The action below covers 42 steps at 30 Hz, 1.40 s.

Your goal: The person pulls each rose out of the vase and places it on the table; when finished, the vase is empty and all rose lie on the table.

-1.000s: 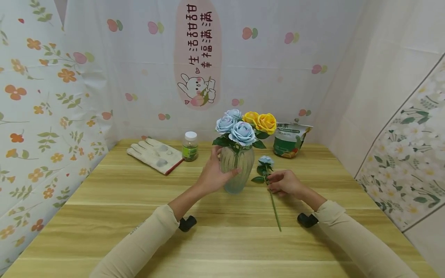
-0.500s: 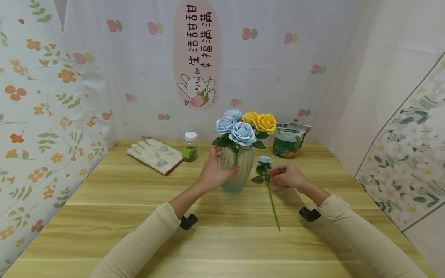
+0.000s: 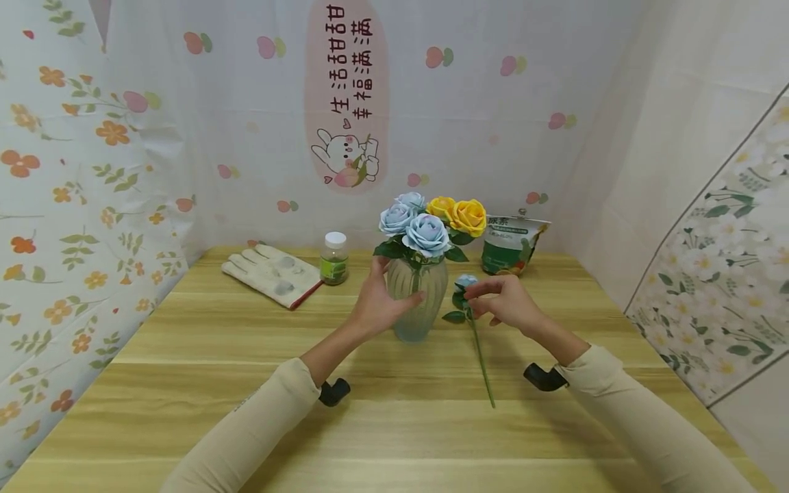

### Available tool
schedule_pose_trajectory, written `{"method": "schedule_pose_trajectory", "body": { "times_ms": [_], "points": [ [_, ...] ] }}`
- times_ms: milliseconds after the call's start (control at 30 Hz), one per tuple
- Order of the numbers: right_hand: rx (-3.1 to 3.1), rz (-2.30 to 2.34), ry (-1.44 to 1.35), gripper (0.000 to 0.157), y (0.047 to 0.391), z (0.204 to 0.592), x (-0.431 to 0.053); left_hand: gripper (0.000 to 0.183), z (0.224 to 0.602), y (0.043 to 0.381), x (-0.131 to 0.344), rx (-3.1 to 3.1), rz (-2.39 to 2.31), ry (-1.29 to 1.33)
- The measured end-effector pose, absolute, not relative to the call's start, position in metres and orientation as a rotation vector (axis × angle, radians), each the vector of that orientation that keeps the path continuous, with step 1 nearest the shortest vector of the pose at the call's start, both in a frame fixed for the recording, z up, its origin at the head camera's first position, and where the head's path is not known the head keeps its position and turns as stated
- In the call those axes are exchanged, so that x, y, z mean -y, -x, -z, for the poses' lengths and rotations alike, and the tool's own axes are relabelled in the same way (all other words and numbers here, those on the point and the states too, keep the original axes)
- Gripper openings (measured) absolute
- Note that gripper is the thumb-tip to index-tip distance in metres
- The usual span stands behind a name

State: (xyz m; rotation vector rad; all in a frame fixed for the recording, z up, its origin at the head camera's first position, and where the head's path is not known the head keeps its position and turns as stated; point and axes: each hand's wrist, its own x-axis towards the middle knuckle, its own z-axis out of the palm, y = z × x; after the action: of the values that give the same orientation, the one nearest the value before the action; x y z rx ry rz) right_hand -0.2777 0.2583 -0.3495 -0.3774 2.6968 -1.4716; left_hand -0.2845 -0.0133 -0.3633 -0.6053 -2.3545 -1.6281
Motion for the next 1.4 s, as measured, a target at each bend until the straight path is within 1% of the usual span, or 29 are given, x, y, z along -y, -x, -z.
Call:
{"method": "schedule_pose_trajectory", "body": {
  "times_ms": [100,200,467,633,833,967,1233,1400],
  "points": [
    [-2.708,1.508,0.428,0.016,0.272,0.34,-0.251,0.087,0.364,0.285,0.012,2.355,1.636,0.603],
    [-2.72,1.554,0.493,0.015,0.266,0.331,-0.241,0.088,0.364,0.284,0.012,2.354,1.64,0.588],
    [-2.767,1.755,0.574,0.019,0.257,0.316,-0.222,0.09,0.365,0.283,0.014,2.333,1.595,0.592],
    [-2.753,1.794,0.576,0.026,0.256,0.309,-0.211,0.091,0.366,0.284,0.017,2.32,1.548,0.601],
    [-2.774,1.846,0.524,0.026,0.258,0.306,-0.202,0.089,0.366,0.288,0.017,2.357,1.493,0.627],
    [-2.774,1.867,0.474,0.028,0.264,0.305,-0.198,0.091,0.365,0.29,0.017,2.368,1.457,0.636],
    [-2.804,1.871,0.361,0.027,0.267,0.305,-0.187,0.091,0.364,0.286,0.018,2.377,1.447,0.628],
    [-2.764,1.967,0.276,0.028,0.272,0.308,-0.185,0.091,0.365,0.284,0.017,2.379,1.447,0.627]
  ]
}}
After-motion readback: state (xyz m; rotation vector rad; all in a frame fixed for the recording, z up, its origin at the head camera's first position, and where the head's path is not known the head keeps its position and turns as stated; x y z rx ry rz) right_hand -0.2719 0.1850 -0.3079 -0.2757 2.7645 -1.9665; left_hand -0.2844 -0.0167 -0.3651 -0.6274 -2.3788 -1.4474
